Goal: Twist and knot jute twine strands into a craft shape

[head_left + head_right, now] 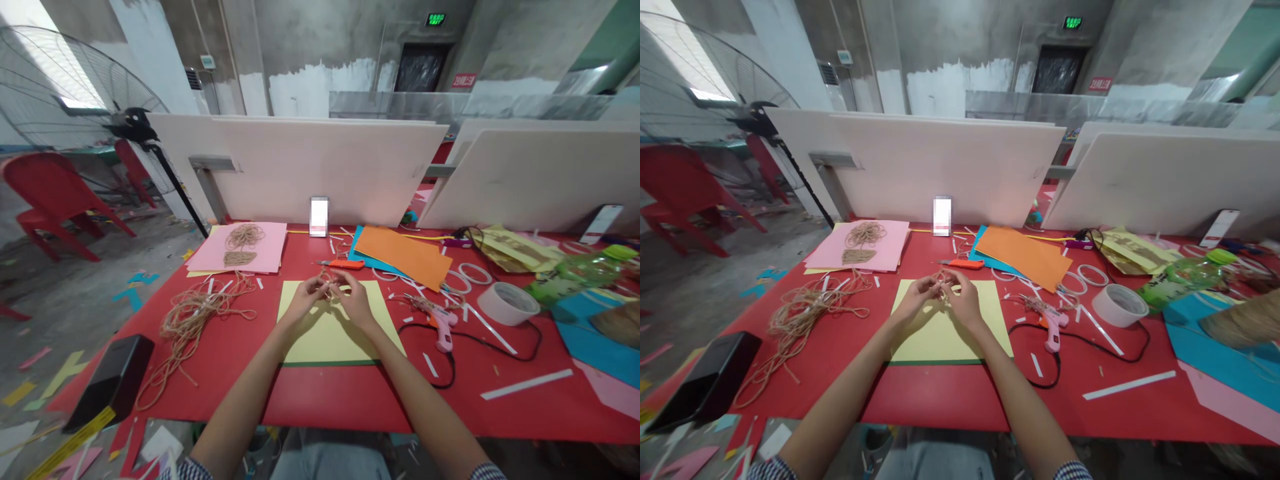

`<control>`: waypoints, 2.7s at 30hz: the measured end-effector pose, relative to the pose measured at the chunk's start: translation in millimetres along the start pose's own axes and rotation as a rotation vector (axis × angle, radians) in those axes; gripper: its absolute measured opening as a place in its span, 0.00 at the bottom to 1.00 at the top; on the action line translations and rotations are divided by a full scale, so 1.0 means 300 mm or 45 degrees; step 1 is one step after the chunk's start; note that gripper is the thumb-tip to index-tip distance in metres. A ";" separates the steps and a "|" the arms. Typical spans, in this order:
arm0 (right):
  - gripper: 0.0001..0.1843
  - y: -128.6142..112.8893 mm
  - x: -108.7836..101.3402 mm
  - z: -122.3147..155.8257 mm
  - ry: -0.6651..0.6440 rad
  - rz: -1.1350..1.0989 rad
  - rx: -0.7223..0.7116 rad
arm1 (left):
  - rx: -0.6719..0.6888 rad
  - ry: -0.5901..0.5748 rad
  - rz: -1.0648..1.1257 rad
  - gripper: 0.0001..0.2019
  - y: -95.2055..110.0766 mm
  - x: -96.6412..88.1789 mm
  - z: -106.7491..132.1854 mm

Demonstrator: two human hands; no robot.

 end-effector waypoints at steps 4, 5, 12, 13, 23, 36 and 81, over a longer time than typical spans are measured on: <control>0.10 -0.012 -0.008 -0.004 -0.027 0.022 -0.028 | -0.003 0.048 0.023 0.27 0.000 -0.005 -0.002; 0.10 -0.015 -0.009 -0.004 -0.019 0.033 -0.040 | 0.007 0.065 0.024 0.26 0.000 -0.008 -0.003; 0.08 -0.001 -0.013 -0.007 0.034 0.099 -0.041 | 0.055 0.148 0.001 0.25 -0.012 -0.024 -0.014; 0.09 0.006 -0.013 -0.009 0.018 0.063 0.013 | 0.061 0.132 -0.007 0.24 -0.015 -0.024 -0.015; 0.21 0.001 -0.019 0.009 -0.252 -0.390 0.492 | 0.106 0.069 -0.263 0.19 0.000 -0.009 -0.001; 0.14 0.006 -0.031 -0.027 -0.178 -0.130 0.173 | 0.041 0.239 -0.074 0.21 -0.003 -0.024 0.008; 0.10 0.018 0.020 0.022 0.024 0.249 0.102 | 0.042 0.311 -0.563 0.17 -0.064 0.039 -0.001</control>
Point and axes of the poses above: each hand's wrist, its own z-axis away from the middle knuckle, its own x-axis out of the palm, y = z × x, the point moved 2 cm from there along -z, towards the middle knuckle, and after that the axes turned 10 degrees about -z, right-handed, at the moved point
